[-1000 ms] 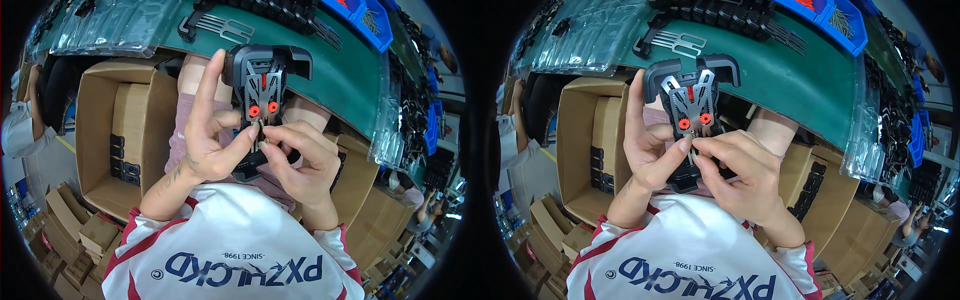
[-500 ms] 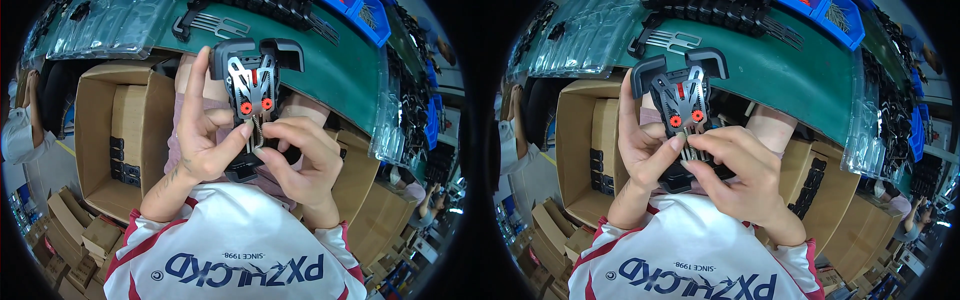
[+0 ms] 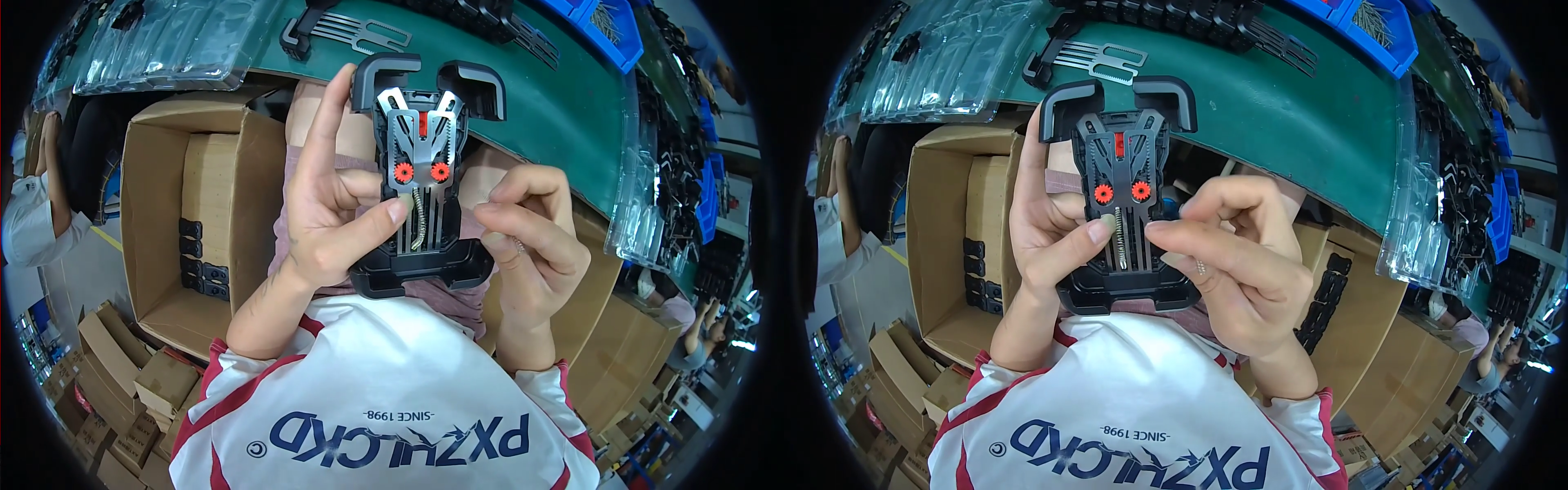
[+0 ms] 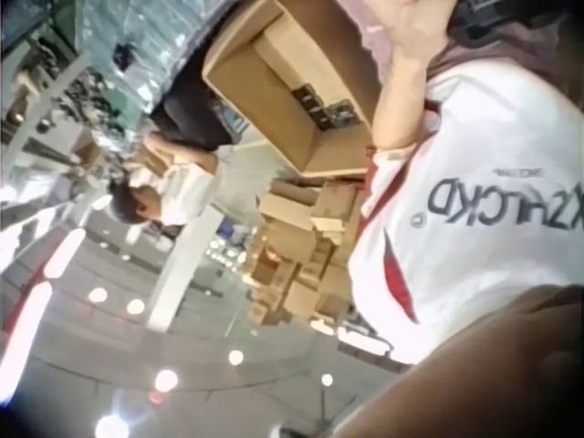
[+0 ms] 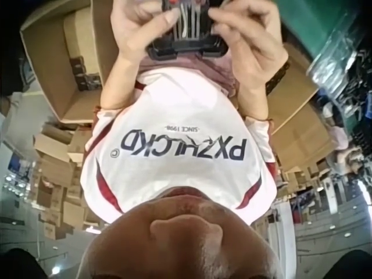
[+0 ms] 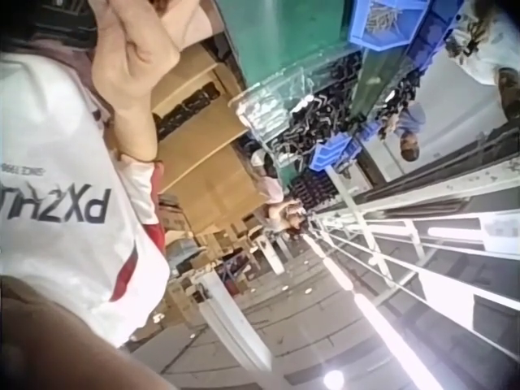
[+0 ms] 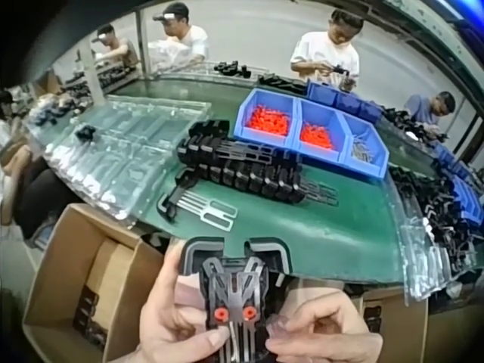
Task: Assembling the components of plastic mobile phone holders, including frames, pads, and clamps.
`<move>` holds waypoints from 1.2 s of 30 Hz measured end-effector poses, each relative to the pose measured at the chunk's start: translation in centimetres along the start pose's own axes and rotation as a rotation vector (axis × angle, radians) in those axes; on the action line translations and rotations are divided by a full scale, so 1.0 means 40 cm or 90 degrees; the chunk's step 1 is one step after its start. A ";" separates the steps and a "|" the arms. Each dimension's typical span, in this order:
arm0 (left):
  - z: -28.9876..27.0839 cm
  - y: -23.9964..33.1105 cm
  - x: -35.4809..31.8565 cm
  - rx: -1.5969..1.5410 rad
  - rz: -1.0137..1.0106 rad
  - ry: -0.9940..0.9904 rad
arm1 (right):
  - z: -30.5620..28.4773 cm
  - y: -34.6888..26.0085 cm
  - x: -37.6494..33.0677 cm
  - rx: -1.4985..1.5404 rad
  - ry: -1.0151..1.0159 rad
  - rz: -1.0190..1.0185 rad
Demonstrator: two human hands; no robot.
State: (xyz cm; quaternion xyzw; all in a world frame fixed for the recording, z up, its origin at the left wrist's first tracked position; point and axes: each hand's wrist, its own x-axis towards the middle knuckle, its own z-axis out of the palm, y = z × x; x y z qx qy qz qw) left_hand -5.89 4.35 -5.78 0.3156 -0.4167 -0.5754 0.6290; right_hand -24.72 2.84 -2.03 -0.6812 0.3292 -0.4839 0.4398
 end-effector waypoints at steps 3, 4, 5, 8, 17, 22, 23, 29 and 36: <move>0.004 0.001 -0.001 0.004 -0.004 0.000 | 0.004 0.002 -0.004 -0.023 -0.018 0.024; 0.008 0.001 -0.002 0.004 -0.008 0.005 | 0.011 0.005 -0.007 -0.002 -0.004 0.051; 0.011 0.002 -0.003 0.005 -0.011 0.010 | 0.018 0.007 -0.009 0.019 0.010 0.077; 0.012 0.002 -0.004 0.007 -0.011 0.008 | 0.034 0.003 -0.009 0.049 0.031 0.117; 0.013 0.003 -0.007 0.042 -0.005 -0.013 | 0.057 -0.008 -0.008 0.103 0.099 0.200; 0.018 -0.006 -0.010 0.062 0.025 0.007 | 0.040 0.012 -0.006 0.000 0.007 0.109; 0.013 -0.013 -0.011 0.085 0.039 0.002 | 0.040 0.011 -0.007 -0.009 0.004 0.120; 0.009 -0.029 -0.017 0.138 0.076 0.004 | 0.041 0.006 -0.007 -0.043 -0.009 0.154; 0.016 -0.036 -0.019 0.155 0.073 0.009 | 0.033 0.004 -0.009 -0.055 -0.014 0.138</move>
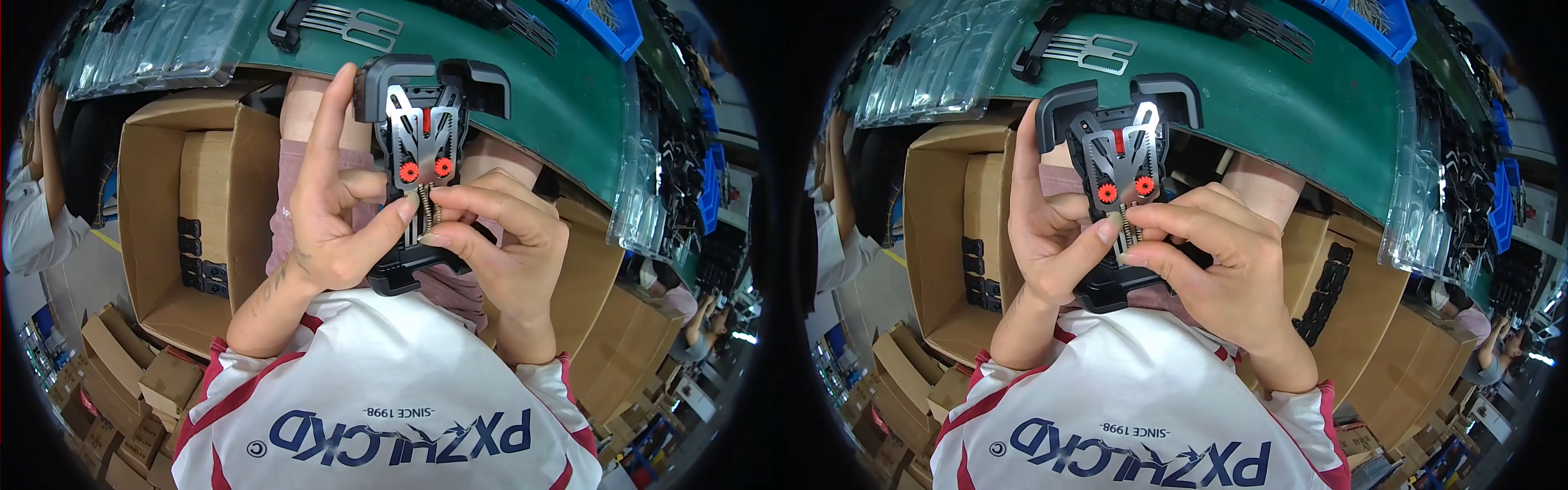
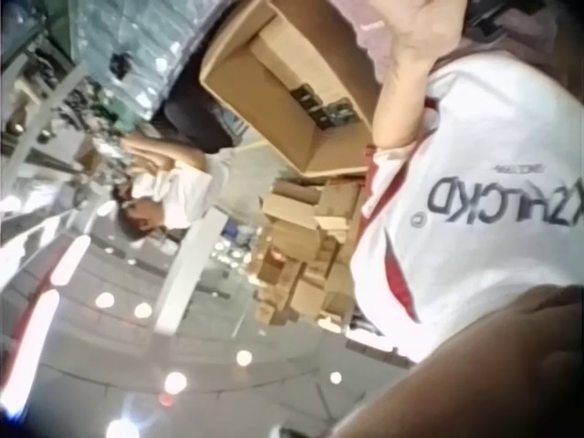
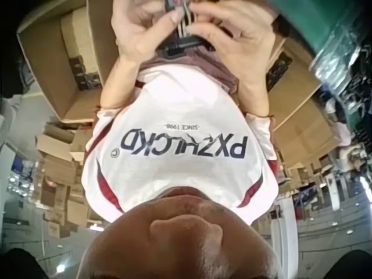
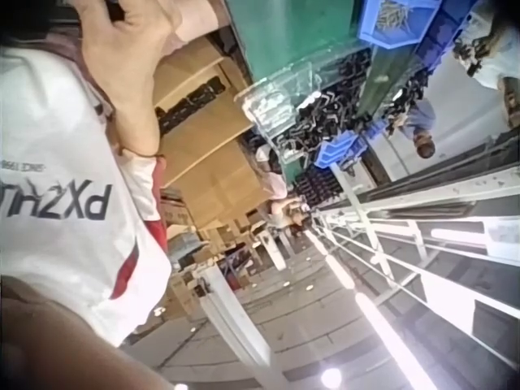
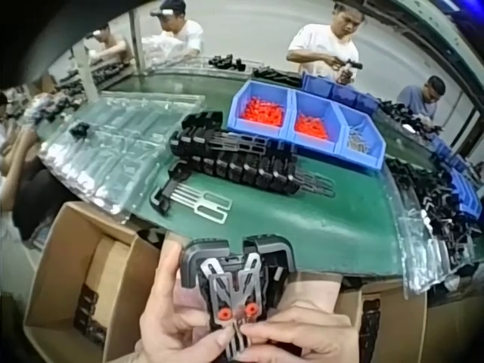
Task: Assembling the components of plastic mobile phone holders, including frames, pads, and clamps.
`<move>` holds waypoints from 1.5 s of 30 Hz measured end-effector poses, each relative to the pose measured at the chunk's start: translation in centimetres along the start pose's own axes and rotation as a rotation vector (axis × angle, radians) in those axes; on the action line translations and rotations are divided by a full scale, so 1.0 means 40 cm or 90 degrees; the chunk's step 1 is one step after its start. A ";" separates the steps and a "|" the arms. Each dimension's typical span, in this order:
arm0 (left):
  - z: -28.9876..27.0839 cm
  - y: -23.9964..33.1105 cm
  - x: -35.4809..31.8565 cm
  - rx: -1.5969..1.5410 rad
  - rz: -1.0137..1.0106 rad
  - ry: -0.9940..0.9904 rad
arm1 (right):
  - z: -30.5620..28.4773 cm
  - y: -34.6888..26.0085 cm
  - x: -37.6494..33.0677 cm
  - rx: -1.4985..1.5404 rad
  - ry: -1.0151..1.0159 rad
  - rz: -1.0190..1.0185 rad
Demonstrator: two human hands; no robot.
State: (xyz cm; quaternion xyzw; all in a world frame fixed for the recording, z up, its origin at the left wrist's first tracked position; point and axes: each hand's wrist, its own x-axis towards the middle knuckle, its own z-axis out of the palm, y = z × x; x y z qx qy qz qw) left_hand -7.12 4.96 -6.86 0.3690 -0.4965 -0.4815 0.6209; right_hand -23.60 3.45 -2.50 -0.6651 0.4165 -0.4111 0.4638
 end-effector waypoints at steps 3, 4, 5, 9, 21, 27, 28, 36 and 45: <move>0.015 0.006 0.007 -0.095 -0.042 -0.018 | -0.004 0.000 -0.009 0.029 0.073 -0.013; 0.006 0.001 0.008 -0.034 -0.041 -0.007 | -0.017 0.002 -0.020 0.038 0.110 -0.017; 0.001 -0.006 0.010 0.024 -0.039 0.001 | -0.035 0.004 -0.033 0.045 0.150 -0.021; 0.043 -0.016 0.016 -0.054 -0.062 0.004 | -0.113 0.118 -0.128 -0.053 0.279 -0.010; 0.082 -0.085 0.020 0.038 -0.177 -0.080 | -0.484 0.942 -0.877 -0.441 0.496 0.841; 0.083 -0.078 0.008 0.037 -0.236 -0.056 | -0.641 0.928 -1.004 0.049 0.409 1.076; 0.095 -0.074 0.009 0.054 -0.248 -0.043 | -0.632 0.930 -0.968 0.051 0.395 1.073; 0.170 -0.070 0.009 -0.067 -0.318 -0.004 | -0.438 0.835 -0.789 0.208 0.565 0.726; 0.213 -0.040 0.039 -0.112 -0.356 0.114 | -0.482 0.700 -0.733 0.409 0.728 0.386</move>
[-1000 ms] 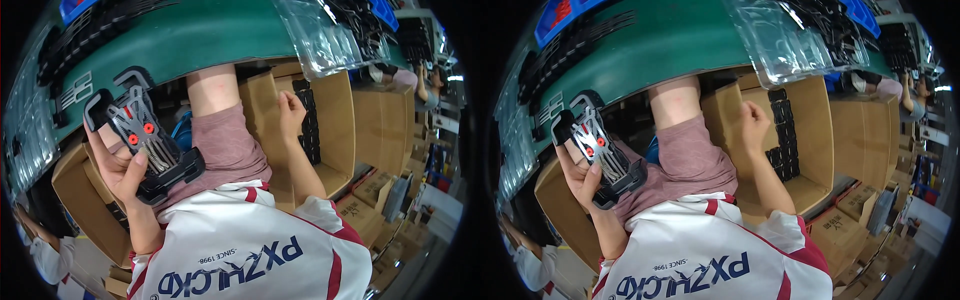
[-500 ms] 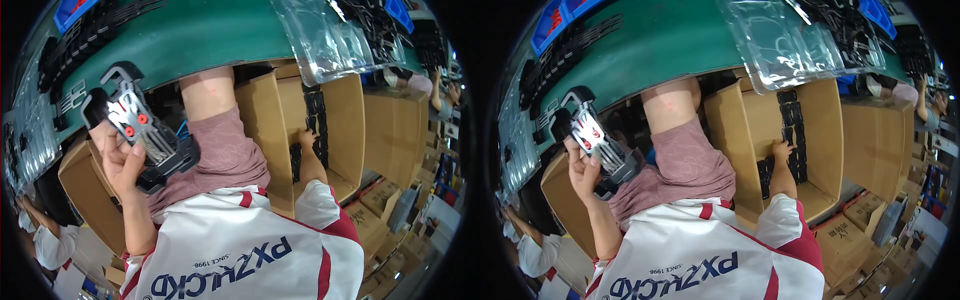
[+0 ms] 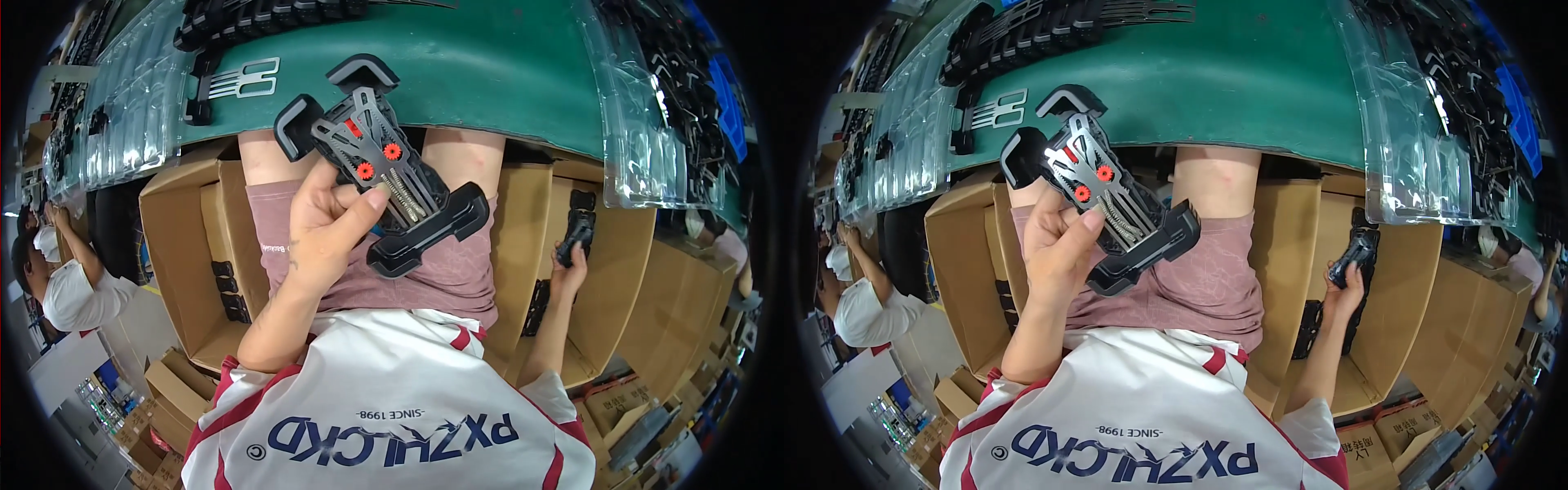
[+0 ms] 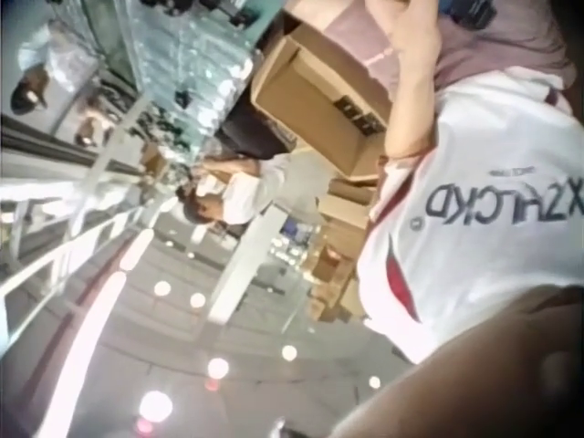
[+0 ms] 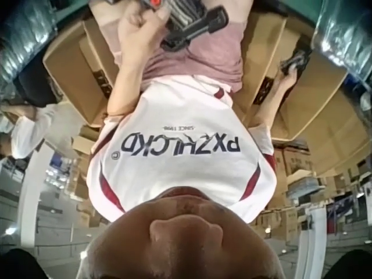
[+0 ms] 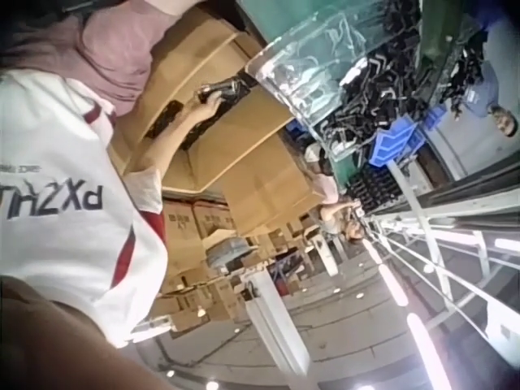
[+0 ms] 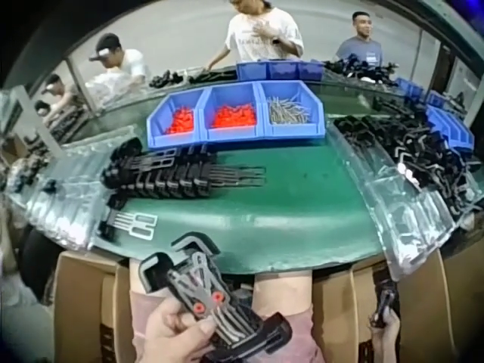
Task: Assembling the components of plastic mobile phone holders, including frames, pads, and clamps.
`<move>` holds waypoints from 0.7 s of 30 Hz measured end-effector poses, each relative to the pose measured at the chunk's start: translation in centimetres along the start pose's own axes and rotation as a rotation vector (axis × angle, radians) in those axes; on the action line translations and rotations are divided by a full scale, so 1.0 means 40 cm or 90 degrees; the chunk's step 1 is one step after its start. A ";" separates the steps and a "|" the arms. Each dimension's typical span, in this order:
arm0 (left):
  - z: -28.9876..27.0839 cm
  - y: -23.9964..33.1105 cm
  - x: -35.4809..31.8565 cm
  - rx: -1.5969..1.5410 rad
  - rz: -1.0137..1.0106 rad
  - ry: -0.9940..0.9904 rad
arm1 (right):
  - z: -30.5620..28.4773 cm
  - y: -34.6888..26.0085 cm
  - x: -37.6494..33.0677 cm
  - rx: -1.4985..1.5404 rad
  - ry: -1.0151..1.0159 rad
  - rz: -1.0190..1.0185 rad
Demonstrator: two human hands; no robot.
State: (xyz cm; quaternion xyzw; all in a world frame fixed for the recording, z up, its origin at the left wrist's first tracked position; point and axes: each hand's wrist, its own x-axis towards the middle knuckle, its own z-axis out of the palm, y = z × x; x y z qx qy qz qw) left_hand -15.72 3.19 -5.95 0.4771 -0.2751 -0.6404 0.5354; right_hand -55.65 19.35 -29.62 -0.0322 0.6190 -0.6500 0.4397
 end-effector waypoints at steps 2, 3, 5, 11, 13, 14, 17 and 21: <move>-0.018 0.006 0.001 -0.017 0.012 0.001 | 0.076 -0.065 -0.071 0.083 -0.109 0.046; -0.031 0.004 0.001 -0.035 0.022 -0.001 | 0.132 -0.094 -0.125 0.164 -0.215 0.092; -0.052 0.002 0.002 -0.075 0.041 -0.005 | 0.246 -0.138 -0.233 0.324 -0.426 0.183; -0.100 -0.007 0.001 -0.088 0.172 0.019 | 0.566 -0.141 -0.405 0.279 -0.636 0.098; -0.111 -0.002 -0.012 -0.038 0.192 0.050 | 0.660 -0.153 -0.431 0.270 -0.702 0.058; -0.114 -0.001 -0.019 -0.014 0.201 0.065 | 0.705 -0.162 -0.450 0.233 -0.687 -0.030; -0.130 -0.002 -0.036 0.057 0.253 0.094 | 0.791 -0.156 -0.478 0.096 -0.669 -0.231; -0.145 -0.017 -0.051 0.191 0.361 0.118 | 0.845 -0.136 -0.500 -0.214 -0.610 -0.578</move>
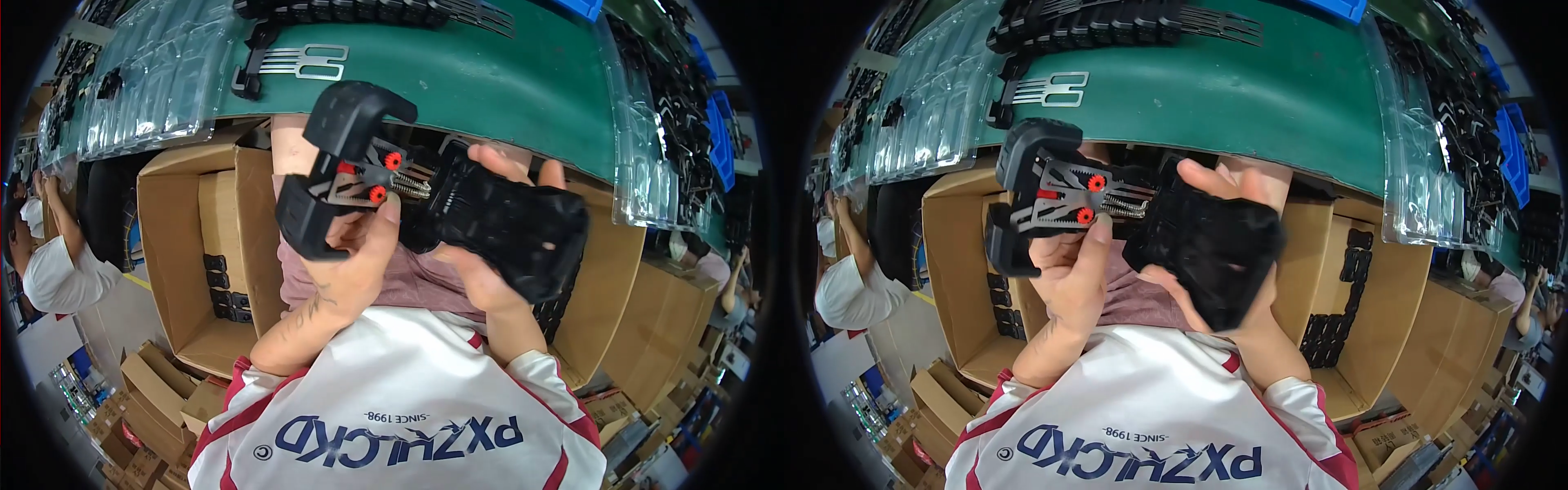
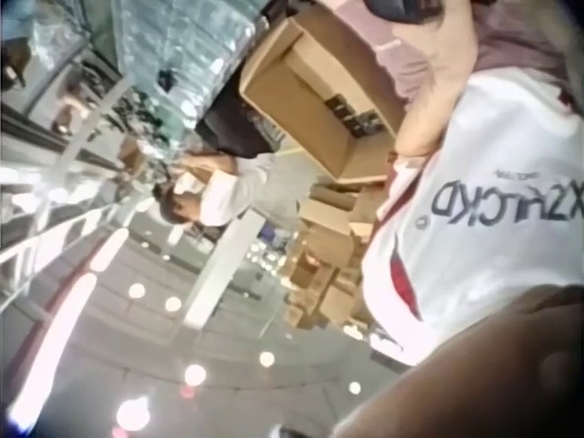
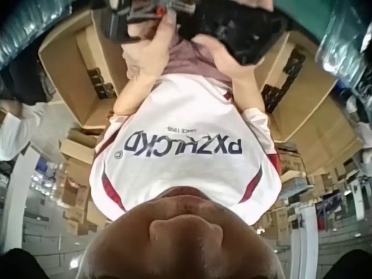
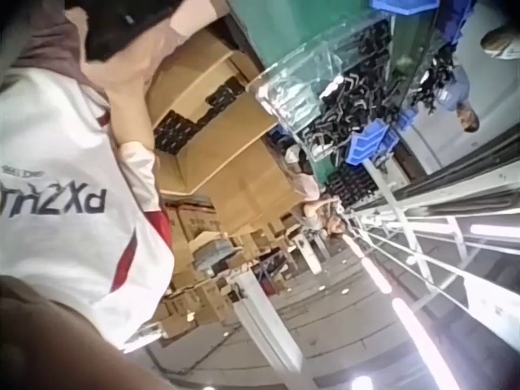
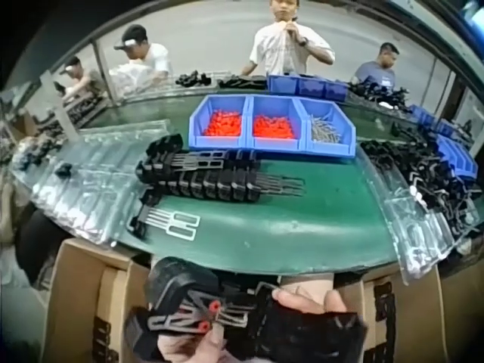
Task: Assembling the components of plastic mobile phone holders, including frames, pads, and clamps.
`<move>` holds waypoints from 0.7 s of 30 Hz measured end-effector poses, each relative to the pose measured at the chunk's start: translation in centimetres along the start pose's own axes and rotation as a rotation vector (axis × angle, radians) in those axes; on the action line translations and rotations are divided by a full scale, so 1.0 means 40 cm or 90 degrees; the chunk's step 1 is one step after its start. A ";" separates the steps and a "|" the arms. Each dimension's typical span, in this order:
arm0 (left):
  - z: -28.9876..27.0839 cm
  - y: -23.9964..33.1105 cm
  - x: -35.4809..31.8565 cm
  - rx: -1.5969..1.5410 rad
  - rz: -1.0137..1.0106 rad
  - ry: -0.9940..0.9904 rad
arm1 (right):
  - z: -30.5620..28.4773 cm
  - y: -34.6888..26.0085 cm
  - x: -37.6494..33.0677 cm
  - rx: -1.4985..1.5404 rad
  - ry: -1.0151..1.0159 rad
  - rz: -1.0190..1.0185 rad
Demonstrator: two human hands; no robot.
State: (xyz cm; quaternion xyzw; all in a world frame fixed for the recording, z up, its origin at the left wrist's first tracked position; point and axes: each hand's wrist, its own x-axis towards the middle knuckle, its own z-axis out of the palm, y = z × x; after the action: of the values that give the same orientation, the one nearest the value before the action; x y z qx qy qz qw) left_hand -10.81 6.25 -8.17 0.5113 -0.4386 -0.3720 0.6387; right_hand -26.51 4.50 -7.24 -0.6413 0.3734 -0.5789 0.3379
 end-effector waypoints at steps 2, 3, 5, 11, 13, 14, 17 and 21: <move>-0.009 0.003 -0.010 0.103 0.050 -0.017 | 0.024 0.004 -0.001 -0.017 0.006 -0.013; -0.013 0.005 -0.015 0.154 0.075 -0.027 | 0.034 0.007 -0.003 -0.026 0.009 -0.020; -0.023 0.003 -0.023 0.205 0.098 -0.033 | 0.042 0.015 -0.007 -0.035 0.009 -0.027; -0.040 -0.007 -0.033 0.324 0.186 -0.097 | 0.039 0.041 -0.017 -0.122 -0.089 -0.063; -0.033 0.026 -0.013 0.291 0.194 -0.115 | 0.041 0.037 -0.016 -0.122 -0.085 -0.062; -0.032 0.034 -0.009 0.275 0.198 -0.125 | 0.042 0.034 -0.016 -0.123 -0.083 -0.061; -0.036 0.041 -0.005 0.258 0.191 -0.129 | 0.045 0.021 -0.013 -0.121 -0.076 -0.059; -0.042 0.043 -0.004 0.280 0.200 -0.167 | 0.047 0.004 -0.008 -0.122 -0.066 -0.058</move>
State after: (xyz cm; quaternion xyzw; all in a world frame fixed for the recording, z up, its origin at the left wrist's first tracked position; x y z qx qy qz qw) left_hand -9.22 7.31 -6.67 0.5106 -0.6612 -0.2279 0.5001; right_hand -24.69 4.71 -7.72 -0.7160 0.3795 -0.5212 0.2677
